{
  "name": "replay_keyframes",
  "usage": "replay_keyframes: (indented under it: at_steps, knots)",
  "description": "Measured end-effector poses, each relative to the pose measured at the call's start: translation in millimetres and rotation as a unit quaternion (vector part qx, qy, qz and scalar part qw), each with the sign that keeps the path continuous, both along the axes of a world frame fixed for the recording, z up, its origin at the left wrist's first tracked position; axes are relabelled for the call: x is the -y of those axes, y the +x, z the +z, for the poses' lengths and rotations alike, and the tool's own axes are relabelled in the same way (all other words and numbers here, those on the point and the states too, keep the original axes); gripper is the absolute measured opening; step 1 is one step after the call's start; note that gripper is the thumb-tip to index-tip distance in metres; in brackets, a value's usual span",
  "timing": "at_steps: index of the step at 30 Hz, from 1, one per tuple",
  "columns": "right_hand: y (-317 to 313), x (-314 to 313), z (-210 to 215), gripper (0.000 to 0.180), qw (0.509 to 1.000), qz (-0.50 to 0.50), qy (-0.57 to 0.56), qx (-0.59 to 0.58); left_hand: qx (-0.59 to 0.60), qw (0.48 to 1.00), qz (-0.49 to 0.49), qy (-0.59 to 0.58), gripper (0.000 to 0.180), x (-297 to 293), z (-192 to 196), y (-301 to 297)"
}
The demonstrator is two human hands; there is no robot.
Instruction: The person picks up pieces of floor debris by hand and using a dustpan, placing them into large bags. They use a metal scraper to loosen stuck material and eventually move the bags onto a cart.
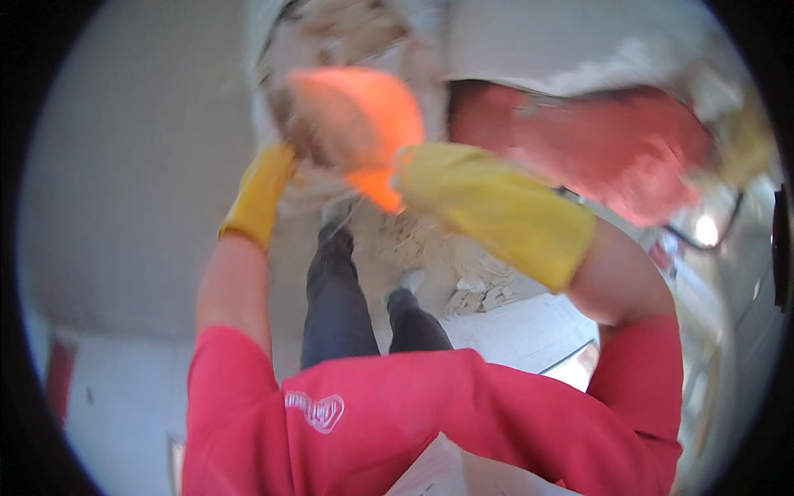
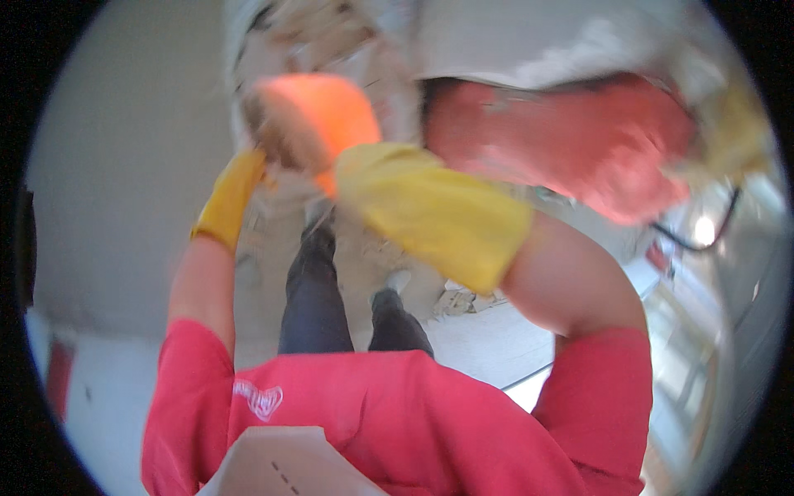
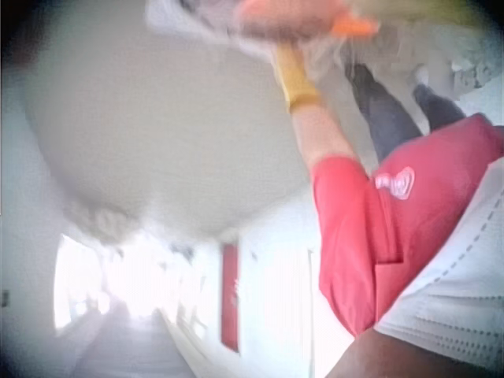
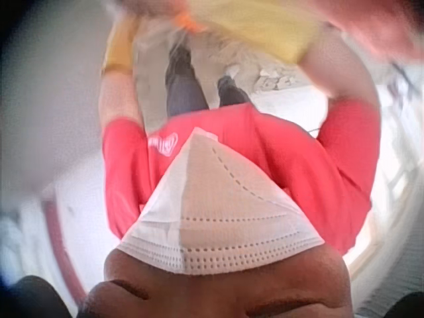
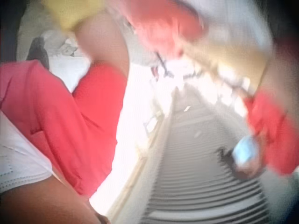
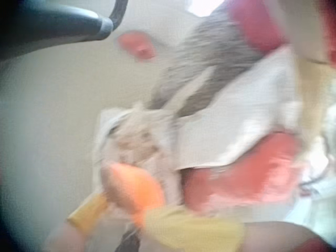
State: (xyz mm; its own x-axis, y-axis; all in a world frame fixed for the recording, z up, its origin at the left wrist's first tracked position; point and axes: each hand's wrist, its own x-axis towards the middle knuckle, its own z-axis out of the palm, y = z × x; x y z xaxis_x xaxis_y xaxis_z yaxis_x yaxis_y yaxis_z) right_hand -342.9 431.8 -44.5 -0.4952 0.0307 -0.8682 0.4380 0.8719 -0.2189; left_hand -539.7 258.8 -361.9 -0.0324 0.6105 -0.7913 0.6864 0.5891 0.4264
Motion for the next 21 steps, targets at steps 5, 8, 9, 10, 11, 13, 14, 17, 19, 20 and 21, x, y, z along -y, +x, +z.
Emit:
replay_keyframes:
  at_steps: [5,8,9,10,11,13,14,17,19,20,21]
  knots:
    - [39,30,-21,0.017,0.952,-0.136,0.263,-0.078,0.304,0.875,0.347,-0.149,0.053,-35,-30,9]
    - [53,44,-8,0.014,0.901,-0.212,0.371,-0.075,0.228,0.87,0.394,-0.189,0.049,-53,-5,19]
    - [60,46,-1,0.013,0.894,-0.25,0.368,-0.058,0.146,0.909,0.357,-0.154,0.045,-53,10,21]
    - [70,44,7,0.015,0.89,-0.301,0.34,-0.038,0.151,0.901,0.378,-0.147,0.044,-63,21,26]
    - [80,44,14,0.018,0.882,-0.351,0.314,-0.017,0.158,0.898,0.39,-0.131,0.042,-54,38,28]
    - [125,47,27,0.022,0.887,-0.461,0.024,-0.012,0.164,0.895,0.403,-0.097,0.04,-38,69,35]
    - [151,51,29,0.024,0.81,-0.582,-0.068,-0.008,0.166,0.899,0.398,-0.078,0.038,-34,81,39]
    - [225,96,15,0.023,0.492,-0.824,-0.28,-0.018,0.193,0.911,0.363,-0.043,0.034,-7,114,59]
    - [269,145,-8,0.019,0.317,-0.856,-0.402,-0.063,0.223,0.912,0.341,-0.05,0.032,23,131,78]
    - [292,171,-20,0.018,0.229,-0.859,-0.45,-0.091,0.233,0.91,0.339,-0.058,0.031,39,136,90]
    - [311,204,-30,0.018,0.139,-0.871,-0.461,-0.094,0.265,0.901,0.339,-0.052,0.03,59,140,102]
